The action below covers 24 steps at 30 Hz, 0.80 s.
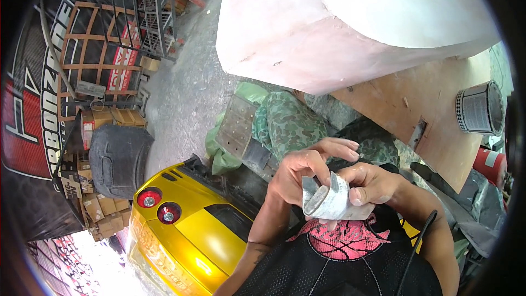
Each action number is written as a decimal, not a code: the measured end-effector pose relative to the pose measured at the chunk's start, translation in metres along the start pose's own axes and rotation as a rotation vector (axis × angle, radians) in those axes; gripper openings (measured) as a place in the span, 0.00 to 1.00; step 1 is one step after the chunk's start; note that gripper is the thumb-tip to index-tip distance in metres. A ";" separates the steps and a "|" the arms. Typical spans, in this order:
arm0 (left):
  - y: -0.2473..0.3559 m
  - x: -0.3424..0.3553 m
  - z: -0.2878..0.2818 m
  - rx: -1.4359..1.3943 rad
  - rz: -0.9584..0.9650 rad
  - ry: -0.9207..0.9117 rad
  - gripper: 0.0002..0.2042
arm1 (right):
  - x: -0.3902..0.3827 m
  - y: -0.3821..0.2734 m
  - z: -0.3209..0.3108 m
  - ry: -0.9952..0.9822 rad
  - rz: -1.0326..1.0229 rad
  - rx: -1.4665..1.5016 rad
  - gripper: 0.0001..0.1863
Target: Using a sanding block and sandpaper to smooth the surface of a white automotive aerodynamic body part.
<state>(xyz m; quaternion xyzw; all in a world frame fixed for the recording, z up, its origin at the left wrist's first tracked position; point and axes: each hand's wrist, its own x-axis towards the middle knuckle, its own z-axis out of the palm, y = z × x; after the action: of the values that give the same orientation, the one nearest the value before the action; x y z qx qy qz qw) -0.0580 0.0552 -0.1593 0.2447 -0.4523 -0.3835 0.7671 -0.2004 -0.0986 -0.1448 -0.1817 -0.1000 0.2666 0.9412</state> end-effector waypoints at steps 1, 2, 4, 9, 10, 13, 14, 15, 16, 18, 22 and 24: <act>0.001 0.002 0.003 -0.010 -0.002 0.007 0.27 | 0.003 0.003 -0.002 -0.024 -0.068 -0.047 0.25; 0.002 0.003 0.008 -0.001 -0.021 -0.037 0.27 | 0.005 0.005 -0.003 -0.017 -0.083 -0.051 0.25; 0.003 0.004 0.018 0.048 0.041 0.084 0.23 | 0.007 0.006 -0.005 0.008 -0.096 -0.082 0.25; 0.004 0.000 0.021 -0.049 0.088 0.189 0.27 | 0.015 0.004 -0.009 0.082 -0.126 -0.104 0.24; 0.005 -0.002 0.021 -0.053 0.096 0.162 0.27 | 0.017 0.004 -0.010 0.087 -0.144 -0.089 0.24; 0.013 -0.009 0.019 -0.014 0.051 0.372 0.26 | 0.025 0.002 -0.010 0.052 -0.063 0.104 0.26; 0.019 -0.012 0.018 -0.017 0.034 0.399 0.26 | 0.027 -0.002 -0.008 0.078 -0.101 0.103 0.26; 0.029 -0.015 0.016 0.093 0.069 0.440 0.27 | 0.027 -0.007 -0.004 0.198 -0.119 -0.156 0.25; 0.040 -0.017 0.013 0.208 0.096 0.484 0.28 | 0.027 -0.016 0.000 0.333 -0.093 -0.407 0.24; 0.075 -0.019 0.000 0.488 0.219 0.579 0.29 | 0.023 -0.043 0.014 0.565 -0.283 -0.931 0.23; 0.154 -0.001 -0.037 1.049 0.332 0.704 0.24 | 0.019 -0.134 0.034 0.853 -1.027 -1.755 0.14; 0.180 0.024 -0.054 1.224 0.200 0.570 0.21 | 0.030 -0.186 0.021 0.979 -1.212 -1.953 0.15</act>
<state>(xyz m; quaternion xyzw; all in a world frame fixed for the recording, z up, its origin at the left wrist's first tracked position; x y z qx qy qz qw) 0.0633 0.1427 -0.0426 0.6830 -0.3884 0.0938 0.6114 -0.0947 -0.2236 -0.0489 -0.8085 0.0371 -0.4908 0.3224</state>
